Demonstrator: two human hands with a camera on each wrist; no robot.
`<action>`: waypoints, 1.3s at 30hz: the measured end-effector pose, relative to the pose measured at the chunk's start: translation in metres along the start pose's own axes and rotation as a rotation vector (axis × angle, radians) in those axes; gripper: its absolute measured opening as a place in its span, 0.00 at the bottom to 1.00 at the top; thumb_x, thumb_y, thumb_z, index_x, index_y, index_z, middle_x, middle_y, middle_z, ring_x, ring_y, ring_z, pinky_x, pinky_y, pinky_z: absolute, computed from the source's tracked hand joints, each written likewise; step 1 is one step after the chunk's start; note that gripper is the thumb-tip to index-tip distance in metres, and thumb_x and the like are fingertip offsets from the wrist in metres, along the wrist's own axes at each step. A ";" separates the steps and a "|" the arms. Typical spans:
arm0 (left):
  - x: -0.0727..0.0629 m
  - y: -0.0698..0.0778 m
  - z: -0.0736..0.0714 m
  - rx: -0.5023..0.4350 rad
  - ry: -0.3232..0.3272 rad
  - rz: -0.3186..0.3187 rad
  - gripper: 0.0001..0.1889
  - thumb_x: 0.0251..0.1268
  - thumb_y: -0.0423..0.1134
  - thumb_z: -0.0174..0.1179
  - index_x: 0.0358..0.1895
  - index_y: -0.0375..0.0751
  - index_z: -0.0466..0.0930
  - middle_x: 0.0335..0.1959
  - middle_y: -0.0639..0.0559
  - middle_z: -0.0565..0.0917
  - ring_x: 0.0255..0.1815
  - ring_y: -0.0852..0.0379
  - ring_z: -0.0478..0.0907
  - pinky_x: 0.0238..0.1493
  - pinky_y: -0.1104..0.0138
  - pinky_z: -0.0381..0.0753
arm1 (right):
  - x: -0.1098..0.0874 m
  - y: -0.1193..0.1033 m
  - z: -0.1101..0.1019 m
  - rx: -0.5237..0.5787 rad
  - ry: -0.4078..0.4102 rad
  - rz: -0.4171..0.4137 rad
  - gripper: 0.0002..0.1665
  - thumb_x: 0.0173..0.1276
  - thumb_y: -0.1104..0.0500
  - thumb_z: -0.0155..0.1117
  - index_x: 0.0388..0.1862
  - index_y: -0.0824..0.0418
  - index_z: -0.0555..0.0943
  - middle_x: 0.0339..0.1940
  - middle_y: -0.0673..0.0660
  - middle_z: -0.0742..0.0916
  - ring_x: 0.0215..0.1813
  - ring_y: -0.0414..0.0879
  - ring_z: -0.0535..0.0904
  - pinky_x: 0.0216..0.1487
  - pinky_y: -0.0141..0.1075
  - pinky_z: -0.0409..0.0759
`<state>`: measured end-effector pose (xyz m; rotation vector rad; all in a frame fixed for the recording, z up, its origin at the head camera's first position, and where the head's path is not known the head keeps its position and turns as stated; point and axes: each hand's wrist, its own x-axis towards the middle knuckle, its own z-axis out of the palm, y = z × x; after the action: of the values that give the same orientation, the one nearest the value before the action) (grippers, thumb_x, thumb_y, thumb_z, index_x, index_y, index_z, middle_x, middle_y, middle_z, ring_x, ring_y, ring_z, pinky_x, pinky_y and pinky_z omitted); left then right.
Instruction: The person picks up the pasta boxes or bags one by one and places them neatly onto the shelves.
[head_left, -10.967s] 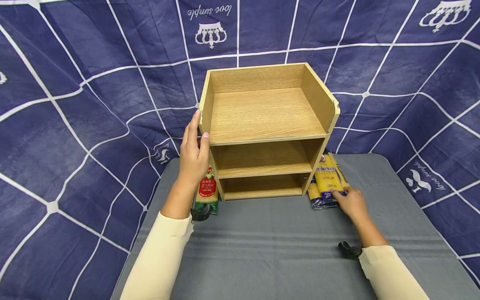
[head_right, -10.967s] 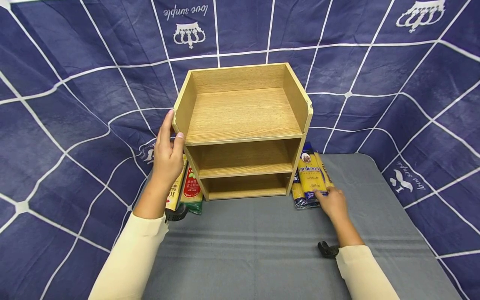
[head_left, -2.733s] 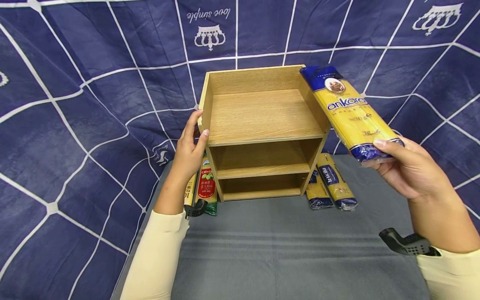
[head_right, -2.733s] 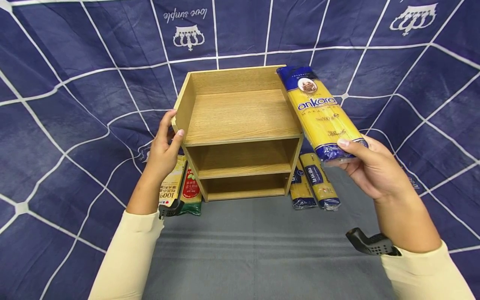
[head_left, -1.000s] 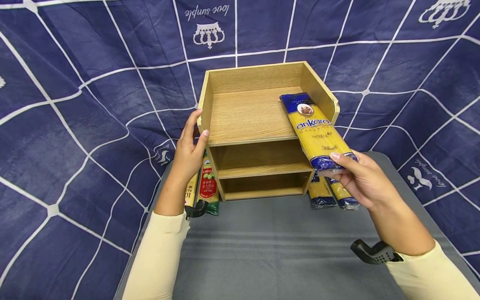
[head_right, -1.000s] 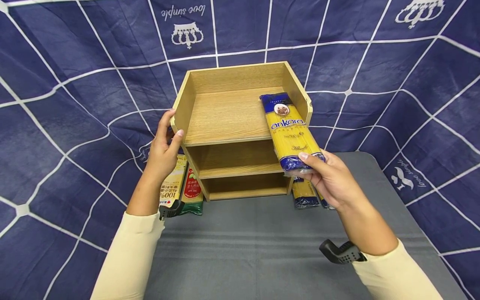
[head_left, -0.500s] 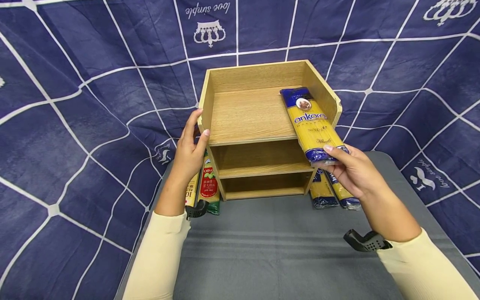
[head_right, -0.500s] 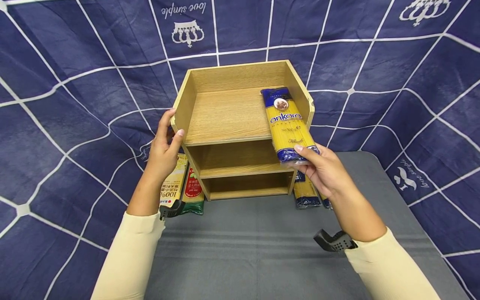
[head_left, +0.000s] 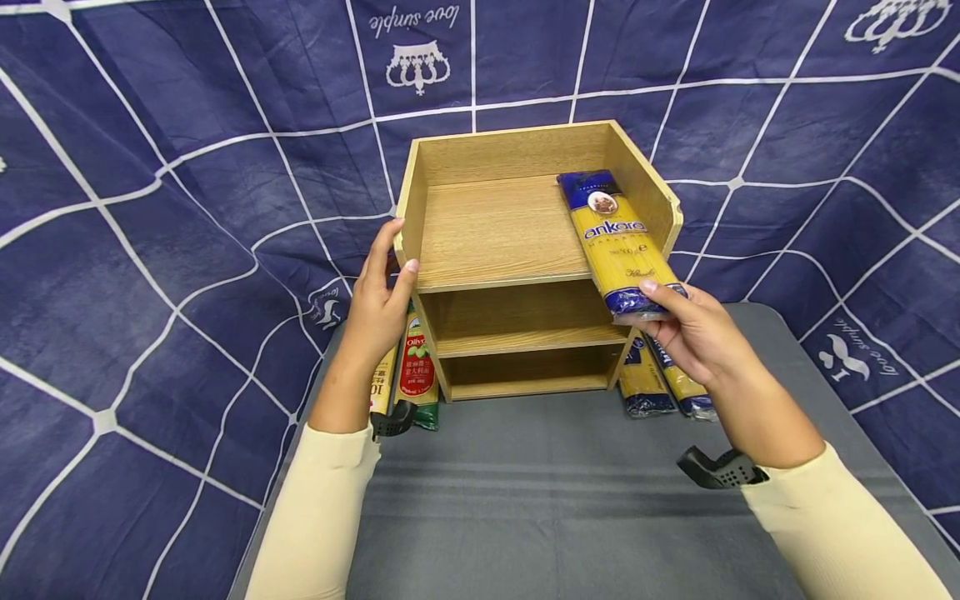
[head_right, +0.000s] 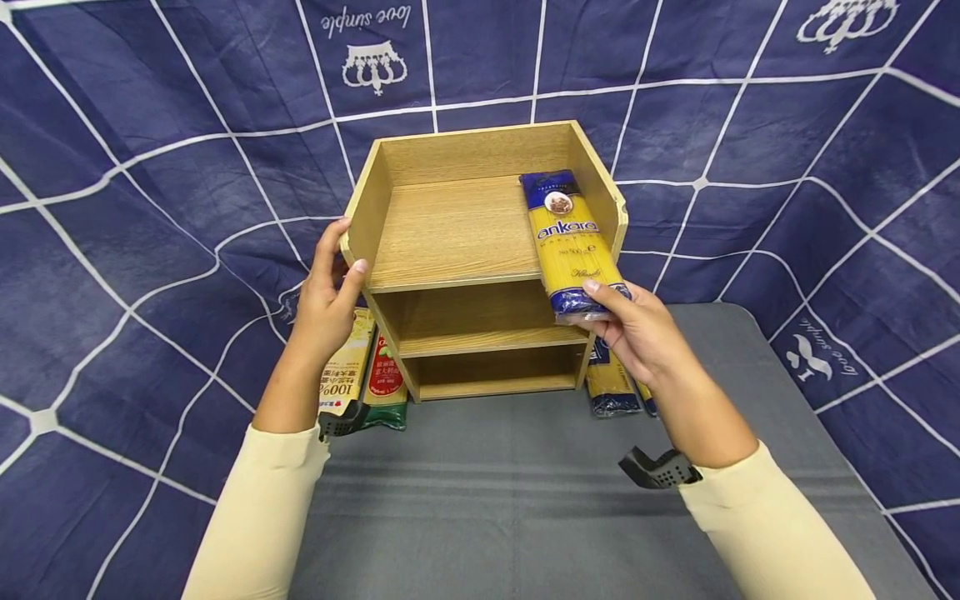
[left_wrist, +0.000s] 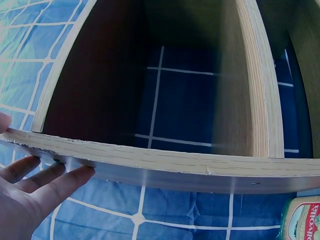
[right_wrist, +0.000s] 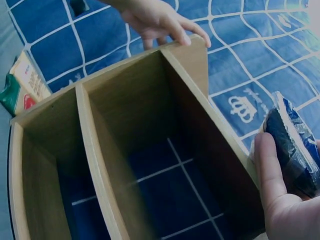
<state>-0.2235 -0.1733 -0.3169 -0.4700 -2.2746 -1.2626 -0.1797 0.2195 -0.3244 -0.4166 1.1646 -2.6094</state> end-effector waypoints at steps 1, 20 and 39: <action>0.000 0.000 0.000 -0.002 0.000 0.002 0.27 0.79 0.45 0.52 0.76 0.67 0.59 0.75 0.47 0.67 0.70 0.42 0.73 0.68 0.43 0.73 | -0.001 0.000 0.000 -0.008 -0.007 0.001 0.15 0.81 0.67 0.45 0.60 0.66 0.75 0.51 0.61 0.87 0.53 0.49 0.87 0.54 0.40 0.86; 0.001 0.001 -0.002 -0.001 0.002 -0.009 0.27 0.80 0.44 0.52 0.77 0.64 0.59 0.76 0.47 0.66 0.71 0.42 0.72 0.69 0.46 0.72 | -0.026 0.013 0.002 -0.730 0.269 -0.291 0.43 0.70 0.69 0.64 0.79 0.62 0.58 0.70 0.59 0.72 0.60 0.36 0.78 0.53 0.20 0.80; -0.001 0.003 0.001 -0.005 0.009 -0.009 0.27 0.79 0.45 0.52 0.76 0.65 0.59 0.73 0.46 0.70 0.68 0.44 0.75 0.65 0.48 0.76 | -0.004 0.017 0.004 -0.858 0.402 -0.278 0.50 0.69 0.61 0.69 0.83 0.53 0.52 0.83 0.58 0.60 0.75 0.43 0.66 0.61 0.16 0.72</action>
<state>-0.2219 -0.1709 -0.3158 -0.4555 -2.2688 -1.2728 -0.1724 0.2074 -0.3352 -0.2036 2.5193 -2.3200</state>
